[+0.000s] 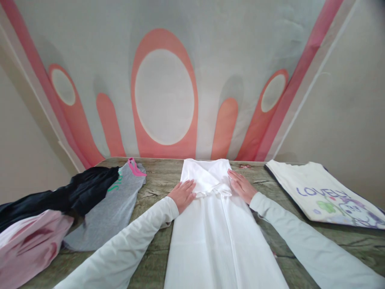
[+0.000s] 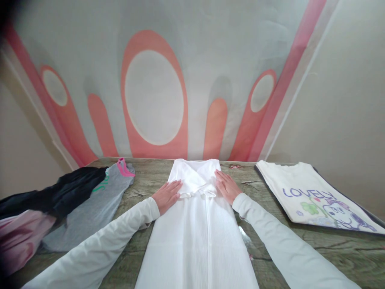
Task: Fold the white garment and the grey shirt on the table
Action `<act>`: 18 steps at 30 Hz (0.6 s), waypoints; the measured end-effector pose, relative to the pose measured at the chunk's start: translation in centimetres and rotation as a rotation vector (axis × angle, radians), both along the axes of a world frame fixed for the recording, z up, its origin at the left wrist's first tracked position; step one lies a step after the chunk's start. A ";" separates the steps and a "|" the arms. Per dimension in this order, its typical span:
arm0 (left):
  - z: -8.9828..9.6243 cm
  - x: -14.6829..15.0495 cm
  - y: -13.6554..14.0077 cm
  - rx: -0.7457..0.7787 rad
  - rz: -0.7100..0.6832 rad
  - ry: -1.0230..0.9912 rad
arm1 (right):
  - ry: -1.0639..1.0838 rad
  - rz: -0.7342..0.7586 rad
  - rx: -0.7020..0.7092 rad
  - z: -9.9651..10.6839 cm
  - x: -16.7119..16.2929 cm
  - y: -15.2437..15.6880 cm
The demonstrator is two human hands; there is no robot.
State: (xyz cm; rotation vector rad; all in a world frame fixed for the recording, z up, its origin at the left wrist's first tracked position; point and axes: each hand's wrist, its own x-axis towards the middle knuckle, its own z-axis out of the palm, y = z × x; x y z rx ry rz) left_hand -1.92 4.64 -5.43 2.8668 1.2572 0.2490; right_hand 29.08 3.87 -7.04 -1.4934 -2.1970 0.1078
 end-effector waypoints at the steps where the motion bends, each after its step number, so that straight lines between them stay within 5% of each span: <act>1: -0.1 0.0 0.1 0.009 0.002 0.003 | -0.031 -0.049 -0.006 -0.3 0.6 0.4; 8: 0.5 0.5 -0.2 0.041 -0.009 0.007 | -0.130 -0.171 -0.011 -1.5 2.7 1.7; 18: 0.1 0.3 0.1 0.054 -0.034 -0.020 | -0.079 -0.135 0.036 -1.8 3.0 2.0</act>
